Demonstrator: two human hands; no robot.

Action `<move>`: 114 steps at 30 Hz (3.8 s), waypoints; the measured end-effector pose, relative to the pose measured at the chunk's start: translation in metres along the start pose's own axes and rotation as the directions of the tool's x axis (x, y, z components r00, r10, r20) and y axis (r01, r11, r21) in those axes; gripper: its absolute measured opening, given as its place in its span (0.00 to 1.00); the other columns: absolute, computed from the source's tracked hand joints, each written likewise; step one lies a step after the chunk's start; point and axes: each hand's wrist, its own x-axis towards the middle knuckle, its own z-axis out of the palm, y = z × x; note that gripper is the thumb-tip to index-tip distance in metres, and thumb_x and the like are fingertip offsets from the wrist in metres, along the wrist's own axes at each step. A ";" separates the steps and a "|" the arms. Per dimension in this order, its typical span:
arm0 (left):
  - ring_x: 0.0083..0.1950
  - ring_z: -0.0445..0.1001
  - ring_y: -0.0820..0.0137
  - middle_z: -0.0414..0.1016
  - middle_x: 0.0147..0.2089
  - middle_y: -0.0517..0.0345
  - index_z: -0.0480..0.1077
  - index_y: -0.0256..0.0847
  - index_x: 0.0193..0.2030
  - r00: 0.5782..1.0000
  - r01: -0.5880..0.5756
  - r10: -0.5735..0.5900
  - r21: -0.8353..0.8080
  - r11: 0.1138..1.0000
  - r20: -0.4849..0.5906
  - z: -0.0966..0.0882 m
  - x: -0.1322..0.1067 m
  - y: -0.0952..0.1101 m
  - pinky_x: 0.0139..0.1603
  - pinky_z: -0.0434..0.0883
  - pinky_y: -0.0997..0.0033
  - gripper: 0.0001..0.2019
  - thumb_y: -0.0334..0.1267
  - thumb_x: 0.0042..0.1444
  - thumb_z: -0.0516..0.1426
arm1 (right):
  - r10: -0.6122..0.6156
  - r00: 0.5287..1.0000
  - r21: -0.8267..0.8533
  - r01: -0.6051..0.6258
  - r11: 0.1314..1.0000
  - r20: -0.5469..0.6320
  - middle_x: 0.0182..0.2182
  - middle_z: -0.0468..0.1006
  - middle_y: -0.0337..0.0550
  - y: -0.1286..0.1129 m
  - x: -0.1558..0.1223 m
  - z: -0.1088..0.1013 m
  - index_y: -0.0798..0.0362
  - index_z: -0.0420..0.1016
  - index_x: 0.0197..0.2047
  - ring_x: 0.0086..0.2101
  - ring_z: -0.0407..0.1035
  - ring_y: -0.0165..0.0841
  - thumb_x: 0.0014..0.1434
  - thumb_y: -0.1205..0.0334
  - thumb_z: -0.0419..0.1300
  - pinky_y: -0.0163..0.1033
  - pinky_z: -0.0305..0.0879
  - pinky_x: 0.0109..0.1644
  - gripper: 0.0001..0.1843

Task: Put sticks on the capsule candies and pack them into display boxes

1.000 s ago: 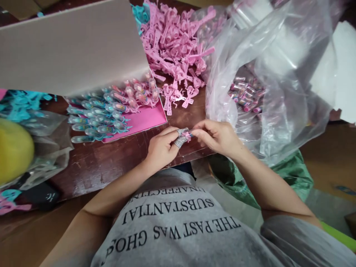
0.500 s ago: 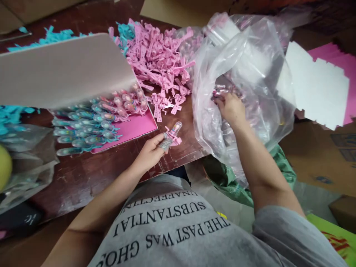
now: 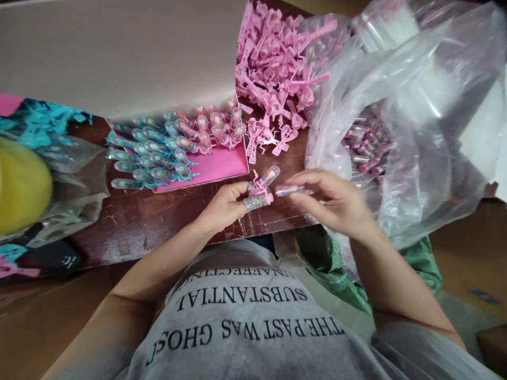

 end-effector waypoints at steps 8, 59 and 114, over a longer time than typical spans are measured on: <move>0.45 0.79 0.66 0.83 0.37 0.58 0.82 0.41 0.41 0.980 -0.195 0.201 0.205 0.959 -0.007 -0.010 -0.006 -0.009 0.50 0.78 0.66 0.16 0.53 0.61 0.69 | -0.015 1.000 0.089 0.013 0.996 0.015 0.45 0.88 0.42 0.003 -0.002 0.038 0.47 0.82 0.52 0.43 0.84 0.33 0.68 0.56 0.70 0.41 0.80 0.49 0.11; 0.67 0.79 0.59 0.84 0.62 0.56 0.79 0.46 0.45 0.656 -0.200 0.755 0.968 0.151 0.018 -0.118 -0.033 0.040 0.69 0.69 0.50 0.10 0.31 0.70 0.56 | -0.261 0.921 -0.525 0.380 0.761 0.288 0.45 0.83 0.49 -0.033 0.144 0.123 0.48 0.80 0.55 0.45 0.79 0.46 0.75 0.55 0.56 0.48 0.75 0.44 0.14; 0.59 0.85 0.63 0.87 0.57 0.55 0.85 0.46 0.52 0.983 -0.177 0.153 0.298 0.938 0.104 -0.002 0.015 -0.008 0.67 0.78 0.59 0.13 0.46 0.64 0.68 | 0.025 0.976 -0.283 -0.087 0.955 -0.218 0.42 0.83 0.44 0.040 -0.025 -0.030 0.47 0.77 0.54 0.33 0.76 0.34 0.72 0.54 0.62 0.42 0.74 0.38 0.11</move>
